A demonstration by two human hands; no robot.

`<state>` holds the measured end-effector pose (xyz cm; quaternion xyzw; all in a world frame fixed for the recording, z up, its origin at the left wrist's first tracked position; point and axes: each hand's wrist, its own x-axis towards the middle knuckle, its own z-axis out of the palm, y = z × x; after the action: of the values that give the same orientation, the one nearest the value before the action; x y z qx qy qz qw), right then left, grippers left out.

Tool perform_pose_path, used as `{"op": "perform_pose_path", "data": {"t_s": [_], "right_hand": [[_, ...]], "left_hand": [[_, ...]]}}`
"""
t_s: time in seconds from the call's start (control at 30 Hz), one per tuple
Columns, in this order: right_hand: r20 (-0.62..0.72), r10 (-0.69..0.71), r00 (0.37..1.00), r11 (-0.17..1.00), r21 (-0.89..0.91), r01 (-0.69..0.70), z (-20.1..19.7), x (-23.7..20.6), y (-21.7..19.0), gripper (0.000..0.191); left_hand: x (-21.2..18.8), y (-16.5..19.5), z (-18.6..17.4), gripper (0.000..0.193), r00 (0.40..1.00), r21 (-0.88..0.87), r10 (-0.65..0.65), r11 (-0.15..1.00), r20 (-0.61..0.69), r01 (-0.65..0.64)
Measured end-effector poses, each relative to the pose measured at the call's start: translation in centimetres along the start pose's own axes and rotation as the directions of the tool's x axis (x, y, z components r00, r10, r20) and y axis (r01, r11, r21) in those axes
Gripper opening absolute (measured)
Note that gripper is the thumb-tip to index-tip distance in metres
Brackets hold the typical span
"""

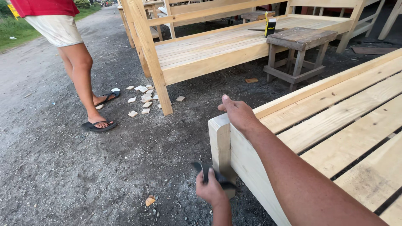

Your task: The person sands the edges, rails, and corner posts of wooden slatted bench frames by hand using a folded sheet of sandpaper, working along the frame sides and then the legs and corners of multiple benches.

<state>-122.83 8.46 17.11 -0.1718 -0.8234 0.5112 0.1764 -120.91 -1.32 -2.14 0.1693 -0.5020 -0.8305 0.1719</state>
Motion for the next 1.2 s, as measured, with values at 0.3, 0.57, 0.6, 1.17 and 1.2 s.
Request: {"op": "perform_pose_path", "data": {"t_s": [0.3, 0.57, 0.6, 1.17, 1.2], "right_hand": [[0.037, 0.002, 0.999, 0.999, -0.036, -0.001, 0.0, -0.1, -0.4, 0.065], [0.053, 0.026, 0.998, 0.999, -0.039, -0.024, 0.0, -0.5, -0.8, 0.067], [0.048, -0.001, 0.999, 0.999, -0.036, 0.003, 0.0, -0.5, -0.8, 0.067], [0.042, -0.040, 0.998, 0.997, -0.069, 0.043, 0.0, -1.1, -1.8, 0.071], [0.042, -0.031, 0.999, 0.996, -0.078, 0.034, 0.0, -1.2, -1.8, 0.071]], "left_hand": [[-0.9, 2.4, 2.2, 0.059, 0.833, -0.157, -0.441, 0.845, 0.334, 0.510], [-2.9, 4.5, 6.4, 0.068, 0.837, 0.024, 0.346, 0.919, 0.423, -0.392], [-3.0, 4.1, 6.3, 0.066, 0.764, 0.086, 0.478, 0.822, 0.434, -0.563], [-3.4, 4.2, 6.0, 0.076, 0.858, 0.027, 0.407, 0.899, 0.312, -0.436], [-3.4, 4.0, 5.3, 0.078, 0.890, -0.027, 0.356, 0.931, 0.285, -0.364]]}}
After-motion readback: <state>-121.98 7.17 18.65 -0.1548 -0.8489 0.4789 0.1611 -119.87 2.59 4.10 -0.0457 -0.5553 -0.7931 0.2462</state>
